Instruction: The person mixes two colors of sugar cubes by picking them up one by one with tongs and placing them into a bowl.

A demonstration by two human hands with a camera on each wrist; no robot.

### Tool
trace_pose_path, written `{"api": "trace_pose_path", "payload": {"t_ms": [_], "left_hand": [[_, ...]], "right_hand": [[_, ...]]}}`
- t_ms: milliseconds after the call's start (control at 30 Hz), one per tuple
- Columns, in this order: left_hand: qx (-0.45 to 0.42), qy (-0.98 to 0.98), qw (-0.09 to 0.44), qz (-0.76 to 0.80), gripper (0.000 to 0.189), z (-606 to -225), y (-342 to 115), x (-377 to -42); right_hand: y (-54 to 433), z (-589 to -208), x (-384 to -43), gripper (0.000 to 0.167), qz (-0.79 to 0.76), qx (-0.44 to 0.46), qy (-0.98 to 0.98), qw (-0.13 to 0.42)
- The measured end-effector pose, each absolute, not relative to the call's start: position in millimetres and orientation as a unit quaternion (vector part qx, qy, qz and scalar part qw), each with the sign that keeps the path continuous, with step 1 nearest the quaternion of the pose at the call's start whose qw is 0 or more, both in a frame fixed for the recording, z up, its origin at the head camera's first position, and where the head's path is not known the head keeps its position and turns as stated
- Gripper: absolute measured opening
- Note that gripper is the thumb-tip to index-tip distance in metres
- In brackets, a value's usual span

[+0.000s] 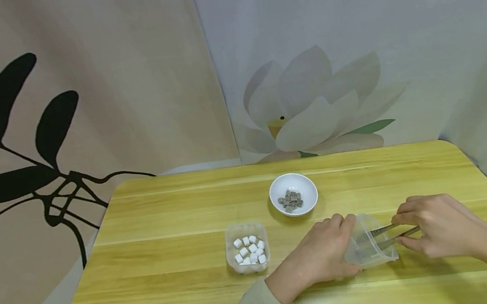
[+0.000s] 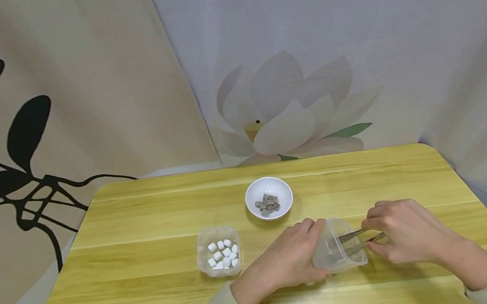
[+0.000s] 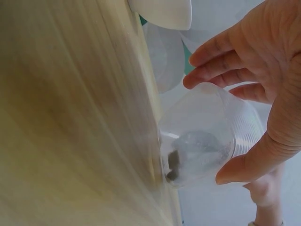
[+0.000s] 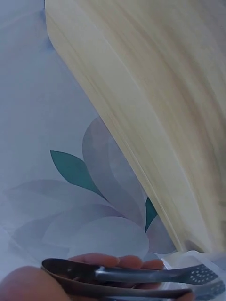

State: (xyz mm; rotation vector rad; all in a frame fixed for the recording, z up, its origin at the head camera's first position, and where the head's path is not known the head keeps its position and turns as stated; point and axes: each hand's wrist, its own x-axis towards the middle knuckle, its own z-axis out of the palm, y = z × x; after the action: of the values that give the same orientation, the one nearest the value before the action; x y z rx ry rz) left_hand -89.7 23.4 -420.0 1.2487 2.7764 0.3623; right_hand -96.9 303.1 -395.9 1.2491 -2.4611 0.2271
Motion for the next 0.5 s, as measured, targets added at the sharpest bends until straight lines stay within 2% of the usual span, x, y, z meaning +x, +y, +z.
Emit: {"api": "trace_pose_path", "payload": {"t_ms": [33, 167, 200, 367, 500], "left_hand": [[0.407, 0.905, 0.038, 0.118, 0.087, -420.3, 23.4, -89.6], [0.409, 0.904, 0.037, 0.119, 0.084, -420.5, 23.2, -89.8], [0.409, 0.904, 0.038, 0.119, 0.084, -420.5, 23.2, -90.0], [0.407, 0.905, 0.037, 0.119, 0.087, -420.5, 23.3, -89.8], [0.406, 0.906, 0.037, 0.117, 0.089, -420.4, 23.8, -89.6]], "right_hand": [[303.1, -396.7, -96.7, 0.027, 0.081, 0.443, -0.872, 0.19], [302.6, -398.9, -96.7, 0.059, 0.08, 0.439, -0.87, 0.21], [302.6, -399.2, -96.9, 0.063, 0.079, 0.439, -0.87, 0.213], [302.0, -399.1, -96.6, 0.025, 0.082, 0.451, -0.866, 0.2], [299.5, -400.5, -96.9, 0.023, 0.087, 0.466, -0.86, 0.192]]}}
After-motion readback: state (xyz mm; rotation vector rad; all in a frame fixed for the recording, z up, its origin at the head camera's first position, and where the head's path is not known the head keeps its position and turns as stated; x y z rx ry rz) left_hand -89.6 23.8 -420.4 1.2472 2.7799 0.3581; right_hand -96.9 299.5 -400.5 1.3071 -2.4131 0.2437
